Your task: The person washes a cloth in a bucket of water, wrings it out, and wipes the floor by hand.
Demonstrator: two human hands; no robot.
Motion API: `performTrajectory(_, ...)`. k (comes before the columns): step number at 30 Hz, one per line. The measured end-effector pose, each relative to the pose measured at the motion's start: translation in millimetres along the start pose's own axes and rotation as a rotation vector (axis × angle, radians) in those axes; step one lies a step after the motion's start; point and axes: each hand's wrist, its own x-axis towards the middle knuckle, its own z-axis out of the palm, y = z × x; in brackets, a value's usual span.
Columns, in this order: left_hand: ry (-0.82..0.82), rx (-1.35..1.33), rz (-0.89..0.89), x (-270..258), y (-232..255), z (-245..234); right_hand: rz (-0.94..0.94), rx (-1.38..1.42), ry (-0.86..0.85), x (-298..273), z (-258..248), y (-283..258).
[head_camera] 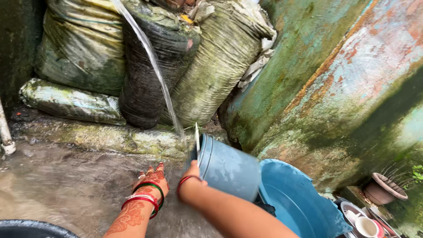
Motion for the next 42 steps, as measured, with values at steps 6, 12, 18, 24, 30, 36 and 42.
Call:
performTrajectory(6,0.056,0.002,-0.016,-13.4,7.7,-14.3,0.288,0.832,0.856,-24.9,53.2,31.9)
performTrajectory(12,0.029,0.086,0.013,-21.7,8.9,-6.2,0.419,1.157,0.824,-2.5,68.3,-18.0)
performTrajectory(18,0.003,0.139,0.012,-32.5,6.6,-5.5,0.529,1.184,0.671,-22.7,61.0,-29.1)
performTrajectory(24,0.028,0.164,0.039,-37.3,13.6,-6.2,0.571,1.557,0.748,-73.8,44.7,-50.9)
performTrajectory(30,0.066,0.248,0.109,-43.9,15.5,-1.8,0.52,1.685,0.752,-97.6,42.8,-52.6)
performTrajectory(36,0.089,0.23,0.114,-51.9,19.2,-15.8,0.542,1.705,0.847,-121.6,33.0,-24.1)
performTrajectory(42,0.113,0.283,0.115,-61.1,22.8,-22.1,0.477,1.611,0.843,-139.4,28.3,-25.9)
